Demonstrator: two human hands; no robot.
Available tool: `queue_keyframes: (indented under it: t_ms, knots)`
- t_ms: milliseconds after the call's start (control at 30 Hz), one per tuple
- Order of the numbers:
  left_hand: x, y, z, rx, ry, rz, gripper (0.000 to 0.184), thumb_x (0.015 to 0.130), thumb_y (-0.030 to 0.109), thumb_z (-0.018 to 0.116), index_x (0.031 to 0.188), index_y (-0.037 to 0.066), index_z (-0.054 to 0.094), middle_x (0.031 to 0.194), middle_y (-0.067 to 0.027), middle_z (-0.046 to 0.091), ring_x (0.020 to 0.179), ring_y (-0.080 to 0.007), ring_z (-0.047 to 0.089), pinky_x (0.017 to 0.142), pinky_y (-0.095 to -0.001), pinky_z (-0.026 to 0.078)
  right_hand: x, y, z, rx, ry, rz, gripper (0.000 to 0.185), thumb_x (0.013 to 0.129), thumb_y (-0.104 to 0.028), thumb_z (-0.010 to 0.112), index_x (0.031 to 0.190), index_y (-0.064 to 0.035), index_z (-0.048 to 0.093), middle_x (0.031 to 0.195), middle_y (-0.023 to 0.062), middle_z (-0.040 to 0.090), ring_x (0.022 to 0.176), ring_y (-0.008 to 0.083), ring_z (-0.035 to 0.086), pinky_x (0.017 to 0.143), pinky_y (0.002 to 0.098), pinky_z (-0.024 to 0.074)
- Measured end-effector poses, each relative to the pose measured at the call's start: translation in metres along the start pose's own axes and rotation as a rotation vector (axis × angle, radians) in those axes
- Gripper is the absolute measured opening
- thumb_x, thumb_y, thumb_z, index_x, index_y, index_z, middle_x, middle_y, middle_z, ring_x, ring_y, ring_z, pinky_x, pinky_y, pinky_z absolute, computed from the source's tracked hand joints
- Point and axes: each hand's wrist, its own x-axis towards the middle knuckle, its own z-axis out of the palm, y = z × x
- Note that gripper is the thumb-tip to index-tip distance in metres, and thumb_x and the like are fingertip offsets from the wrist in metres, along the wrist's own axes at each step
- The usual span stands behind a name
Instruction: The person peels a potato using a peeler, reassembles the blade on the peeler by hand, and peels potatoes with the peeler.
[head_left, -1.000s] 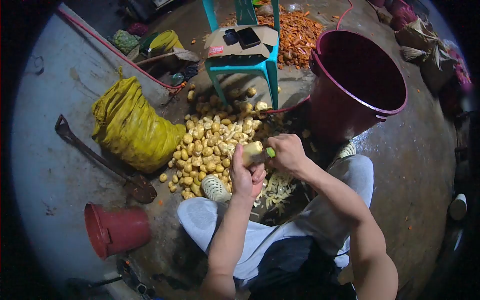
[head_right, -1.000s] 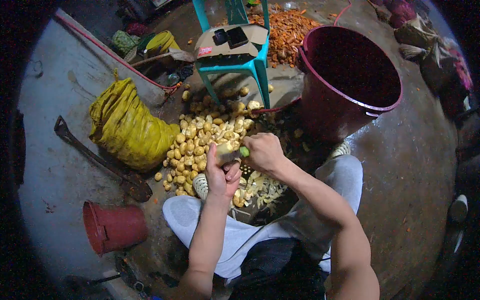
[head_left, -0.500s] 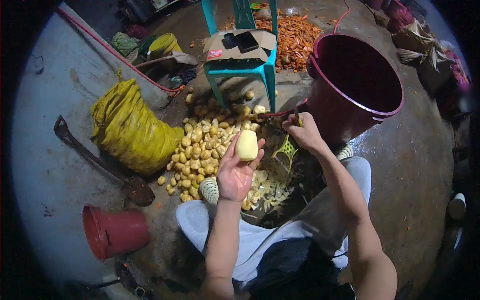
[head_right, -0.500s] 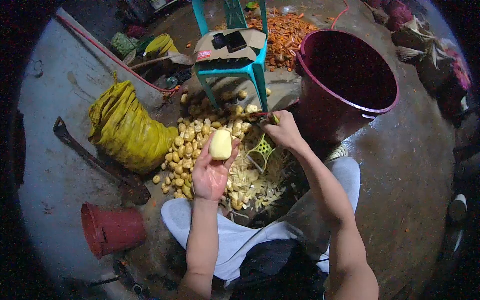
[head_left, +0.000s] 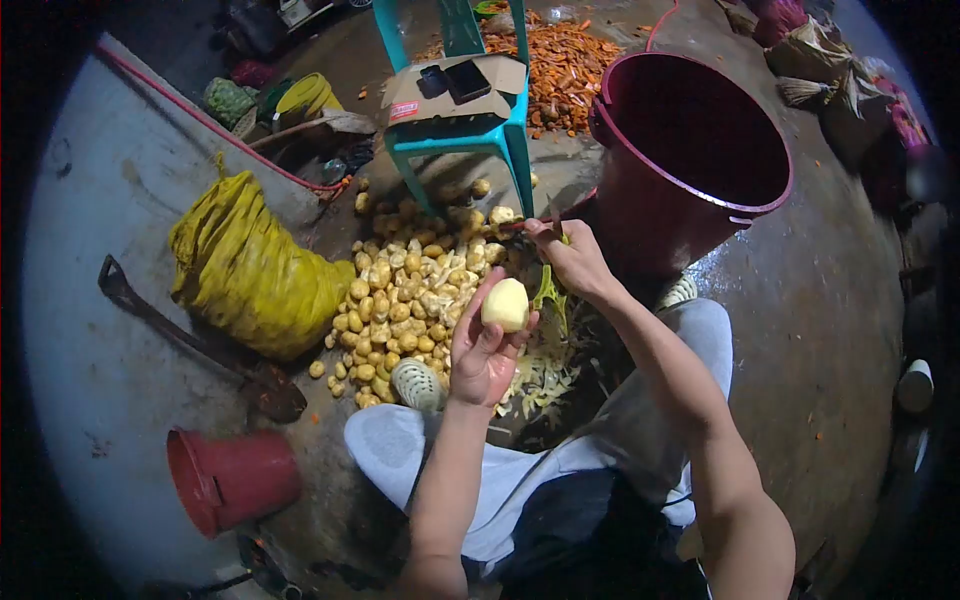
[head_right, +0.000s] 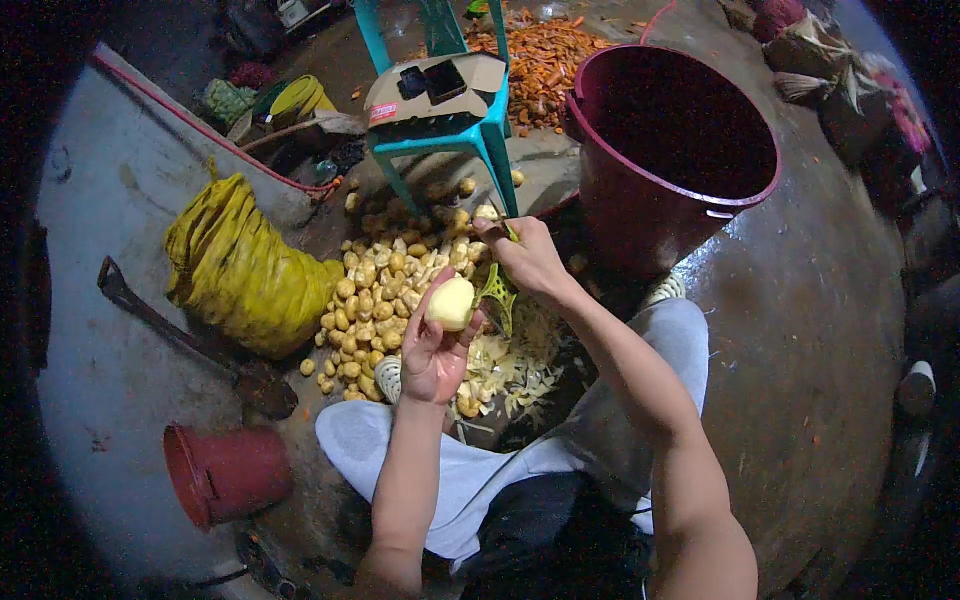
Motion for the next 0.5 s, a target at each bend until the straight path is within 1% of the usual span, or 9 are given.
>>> queue_keyframes:
  t_ms: [33, 100, 167, 200, 233, 333, 400, 433, 500]
  knots:
    - [0.001, -0.002, -0.003, 0.001, -0.001, -0.002, 0.073, 0.086, 0.016, 0.071, 0.145, -0.002, 0.031, 0.133, -0.0129, 0.049, 0.119, -0.0225, 0.054, 0.103, -0.0409, 0.048, -0.001, -0.003, 0.0, -0.013, 0.006, -0.015, 0.058, 0.093, -0.044, 0.058, 0.057, 0.0005, 0.048, 0.05, -0.0005, 0.04, 0.051, 0.009, 0.037, 0.047, 0.032, 0.033]
    - [0.003, -0.007, -0.007, -0.085, 0.018, -0.02, 0.071, 0.08, 0.017, 0.077, 0.136, -0.003, 0.04, 0.124, -0.0111, 0.054, 0.114, -0.0209, 0.056, 0.1, -0.0368, 0.047, -0.004, -0.007, 0.001, -0.026, 0.015, -0.026, 0.059, 0.094, -0.044, 0.058, 0.057, 0.0016, 0.048, 0.049, 0.0005, 0.04, 0.051, 0.0098, 0.037, 0.047, 0.0331, 0.0337]
    - [0.004, -0.009, -0.007, -0.069, 0.049, -0.053, 0.069, 0.076, 0.016, 0.078, 0.132, -0.003, 0.043, 0.12, -0.0103, 0.055, 0.112, -0.0203, 0.056, 0.1, -0.0351, 0.046, -0.005, -0.01, 0.001, -0.076, 0.029, -0.036, 0.059, 0.094, -0.043, 0.058, 0.06, 0.0041, 0.049, 0.049, 0.0035, 0.039, 0.051, 0.0113, 0.036, 0.047, 0.0349, 0.0355]
    - [0.003, -0.01, -0.007, -0.051, 0.081, -0.083, 0.067, 0.072, 0.015, 0.079, 0.127, -0.002, 0.046, 0.116, -0.0096, 0.057, 0.11, -0.0197, 0.057, 0.099, -0.0335, 0.045, -0.005, -0.012, 0.002, -0.098, 0.041, -0.01, 0.058, 0.094, -0.042, 0.057, 0.062, 0.0057, 0.049, 0.049, 0.008, 0.038, 0.05, 0.0133, 0.036, 0.048, 0.0365, 0.0369]
    - [0.003, -0.011, -0.007, -0.052, 0.08, -0.087, 0.067, 0.072, 0.015, 0.079, 0.127, -0.002, 0.046, 0.116, -0.0096, 0.057, 0.11, -0.0197, 0.057, 0.099, -0.0335, 0.045, -0.006, -0.015, 0.001, -0.099, 0.044, -0.008, 0.058, 0.094, -0.042, 0.057, 0.062, 0.0057, 0.049, 0.049, 0.008, 0.038, 0.05, 0.0133, 0.036, 0.048, 0.0365, 0.0369]
    - [0.004, -0.008, -0.002, 0.068, 0.063, -0.063, 0.069, 0.064, 0.007, 0.078, 0.125, -0.001, 0.047, 0.114, -0.0091, 0.057, 0.109, -0.0198, 0.057, 0.102, -0.0337, 0.042, -0.007, -0.024, -0.006, -0.21, 0.058, -0.041, 0.058, 0.095, -0.043, 0.056, 0.064, 0.0051, 0.051, 0.049, 0.0115, 0.037, 0.051, 0.0145, 0.035, 0.049, 0.0366, 0.0375]
    - [0.003, -0.006, -0.002, 0.102, 0.06, -0.065, 0.069, 0.063, 0.006, 0.078, 0.125, -0.001, 0.047, 0.114, -0.0089, 0.057, 0.109, -0.0202, 0.057, 0.102, -0.0336, 0.042, -0.006, -0.025, -0.009, -0.259, 0.074, -0.069, 0.047, 0.092, -0.035, 0.058, 0.068, 0.0046, 0.054, 0.052, 0.0195, 0.042, 0.046, 0.0246, 0.043, 0.052, 0.0407, 0.0406]
    - [0.003, -0.004, -0.002, 0.136, 0.058, -0.063, 0.07, 0.062, 0.005, 0.079, 0.125, -0.001, 0.048, 0.114, -0.0087, 0.057, 0.109, -0.0205, 0.057, 0.102, -0.0336, 0.042, -0.004, -0.023, -0.01, -0.259, 0.075, -0.068, 0.047, 0.092, -0.035, 0.058, 0.068, 0.0046, 0.054, 0.052, 0.0195, 0.042, 0.046, 0.0246, 0.043, 0.052, 0.0407, 0.0406]
    - [0.002, -0.005, -0.009, 0.124, 0.05, -0.088, 0.072, 0.06, 0.002, 0.08, 0.125, -0.001, 0.048, 0.114, -0.0082, 0.057, 0.109, -0.02, 0.057, 0.101, -0.0332, 0.044, -0.001, -0.02, -0.011, -0.34, 0.114, -0.373, 0.049, 0.097, -0.036, 0.055, 0.068, 0.0044, 0.055, 0.05, 0.015, 0.037, 0.047, 0.021, 0.035, 0.048, 0.0378, 0.0344]
